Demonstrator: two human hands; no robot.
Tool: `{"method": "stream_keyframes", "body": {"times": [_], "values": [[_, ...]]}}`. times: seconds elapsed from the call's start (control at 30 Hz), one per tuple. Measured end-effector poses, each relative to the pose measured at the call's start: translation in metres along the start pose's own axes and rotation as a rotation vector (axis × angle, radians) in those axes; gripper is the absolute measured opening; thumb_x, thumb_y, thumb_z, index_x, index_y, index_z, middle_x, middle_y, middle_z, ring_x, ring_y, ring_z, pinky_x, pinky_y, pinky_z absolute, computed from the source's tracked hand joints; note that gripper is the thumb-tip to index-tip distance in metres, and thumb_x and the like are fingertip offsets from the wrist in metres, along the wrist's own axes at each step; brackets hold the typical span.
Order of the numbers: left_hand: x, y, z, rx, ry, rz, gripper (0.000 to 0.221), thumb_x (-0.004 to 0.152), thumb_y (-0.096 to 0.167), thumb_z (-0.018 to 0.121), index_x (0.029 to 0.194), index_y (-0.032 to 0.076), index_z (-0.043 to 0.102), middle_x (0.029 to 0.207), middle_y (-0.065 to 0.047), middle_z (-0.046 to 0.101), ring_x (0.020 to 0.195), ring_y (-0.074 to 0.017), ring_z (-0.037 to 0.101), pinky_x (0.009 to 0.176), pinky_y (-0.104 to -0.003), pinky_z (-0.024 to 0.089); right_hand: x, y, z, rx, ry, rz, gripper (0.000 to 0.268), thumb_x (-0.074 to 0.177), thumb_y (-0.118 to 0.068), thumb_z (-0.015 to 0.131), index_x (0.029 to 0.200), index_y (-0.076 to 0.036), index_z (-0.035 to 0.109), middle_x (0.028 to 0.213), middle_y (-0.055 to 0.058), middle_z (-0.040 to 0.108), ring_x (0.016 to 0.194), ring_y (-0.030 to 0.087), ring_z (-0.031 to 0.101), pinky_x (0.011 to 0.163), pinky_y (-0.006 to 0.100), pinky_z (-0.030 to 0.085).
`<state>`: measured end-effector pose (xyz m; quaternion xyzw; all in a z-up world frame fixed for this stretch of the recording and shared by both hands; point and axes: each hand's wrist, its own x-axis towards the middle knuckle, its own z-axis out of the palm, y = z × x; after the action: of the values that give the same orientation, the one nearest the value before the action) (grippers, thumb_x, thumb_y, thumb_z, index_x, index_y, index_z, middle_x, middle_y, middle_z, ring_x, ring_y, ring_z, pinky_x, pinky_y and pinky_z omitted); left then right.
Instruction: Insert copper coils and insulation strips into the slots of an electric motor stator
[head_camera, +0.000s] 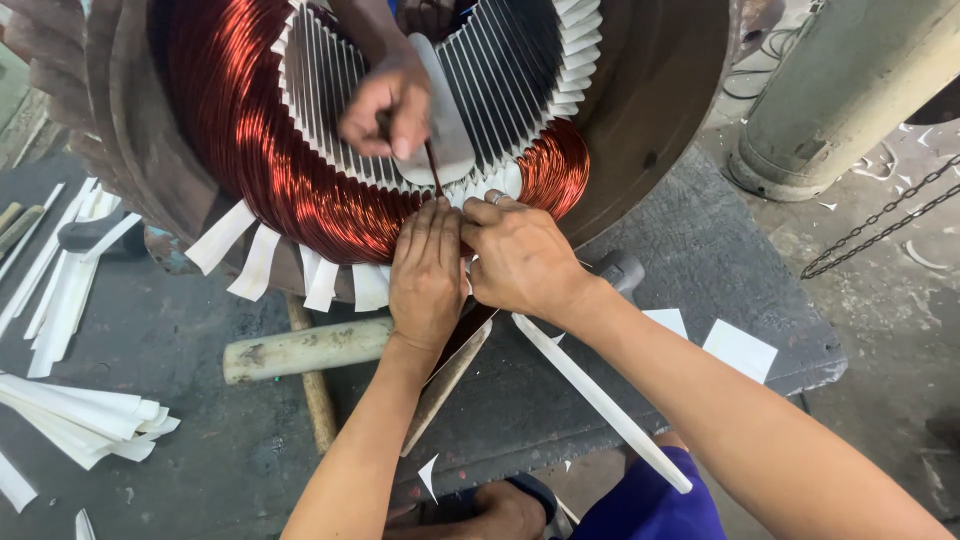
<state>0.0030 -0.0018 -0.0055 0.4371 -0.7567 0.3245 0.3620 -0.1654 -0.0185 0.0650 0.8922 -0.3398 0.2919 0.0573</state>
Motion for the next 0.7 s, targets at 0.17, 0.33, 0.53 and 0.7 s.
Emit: {"method": "stream_keyframes", "body": {"times": [0.17,0.33,0.53,0.7], "values": [[-0.002,0.000,0.001,-0.009,0.003,0.002,0.039,0.105,0.007,0.051,0.138,-0.010,0.064,0.138,-0.028,0.068,0.135,-0.0402,0.064,0.120,-0.049,0.049,-0.001,-0.001,0.006,-0.029,0.013,0.002,0.023,0.072,-0.019,0.062,0.083,-0.009,0.079,0.098,0.005,0.076,0.092,0.034,0.076,0.076,0.046,0.063],[-0.003,0.001,0.002,-0.010,0.002,-0.003,0.039,0.106,0.009,0.050,0.137,-0.010,0.065,0.136,-0.028,0.069,0.135,-0.0407,0.064,0.120,-0.050,0.049,-0.003,-0.005,0.002,-0.032,0.038,0.003,0.023,0.072,-0.017,0.061,0.082,-0.008,0.079,0.099,0.005,0.076,0.092,0.035,0.076,0.077,0.046,0.063],[-0.005,-0.002,0.010,-0.038,0.004,0.002,0.046,0.112,0.018,0.039,0.140,-0.010,0.062,0.139,-0.029,0.067,0.137,-0.0423,0.062,0.121,-0.052,0.046,-0.001,-0.008,-0.005,-0.044,0.053,0.012,0.026,0.070,-0.016,0.059,0.084,-0.008,0.080,0.100,0.005,0.076,0.091,0.035,0.076,0.075,0.047,0.063],[-0.005,-0.002,0.010,-0.027,0.004,-0.002,0.046,0.112,0.019,0.040,0.139,-0.010,0.063,0.137,-0.029,0.068,0.136,-0.0417,0.063,0.121,-0.051,0.046,-0.005,-0.008,0.000,-0.034,0.123,-0.017,0.024,0.075,-0.019,0.060,0.083,-0.008,0.080,0.093,0.004,0.074,0.086,0.034,0.074,0.071,0.044,0.062]]}}
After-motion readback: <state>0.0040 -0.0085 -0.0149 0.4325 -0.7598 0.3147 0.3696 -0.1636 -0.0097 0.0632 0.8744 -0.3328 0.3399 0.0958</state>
